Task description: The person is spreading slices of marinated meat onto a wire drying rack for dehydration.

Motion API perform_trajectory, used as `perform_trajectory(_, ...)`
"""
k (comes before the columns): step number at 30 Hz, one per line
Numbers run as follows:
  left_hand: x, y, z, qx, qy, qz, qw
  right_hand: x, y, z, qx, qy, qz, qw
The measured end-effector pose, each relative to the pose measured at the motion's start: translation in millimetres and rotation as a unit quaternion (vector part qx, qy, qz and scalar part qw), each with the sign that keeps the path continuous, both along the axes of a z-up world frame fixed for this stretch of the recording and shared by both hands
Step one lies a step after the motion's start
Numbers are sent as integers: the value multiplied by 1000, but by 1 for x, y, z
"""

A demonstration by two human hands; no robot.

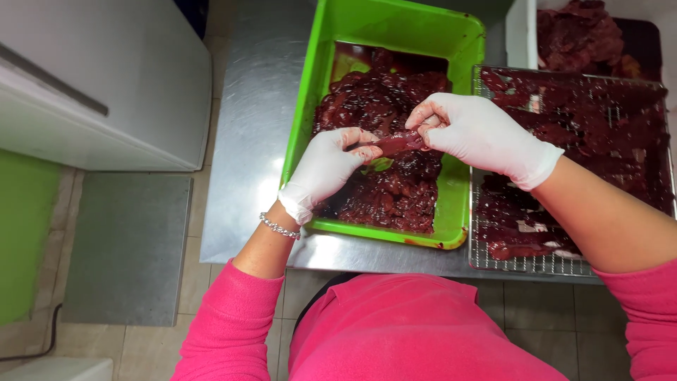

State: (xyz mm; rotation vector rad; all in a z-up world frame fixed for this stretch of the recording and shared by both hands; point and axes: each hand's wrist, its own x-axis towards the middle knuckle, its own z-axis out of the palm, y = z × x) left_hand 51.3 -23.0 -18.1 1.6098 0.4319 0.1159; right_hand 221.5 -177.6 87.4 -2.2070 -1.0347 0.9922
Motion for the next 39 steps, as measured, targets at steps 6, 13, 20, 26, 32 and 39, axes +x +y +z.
perform_trajectory(6, 28, -23, 16, -81, 13, -34, 996, 13, -55, 4, 12, -24, -75, 997)
perform_trajectory(13, 54, -97, 38, -32, -21, -131, 991, 15, -152, 17, 10, -47, -146, 988)
perform_trajectory(20, 76, -175, 46, 152, -163, -241, 945, 16, -264, 4, -10, -34, -190, 981)
perform_trajectory(26, 93, -230, 44, 222, -39, -288, 931, 26, -317, -7, -51, -16, -209, 976)
perform_trajectory(32, 103, -262, 39, 312, -44, -296, 902, 32, -338, -12, -104, -37, -190, 976)
perform_trajectory(39, 106, -274, 45, 396, -24, -280, 874, 33, -334, -15, -90, -154, -157, 971)
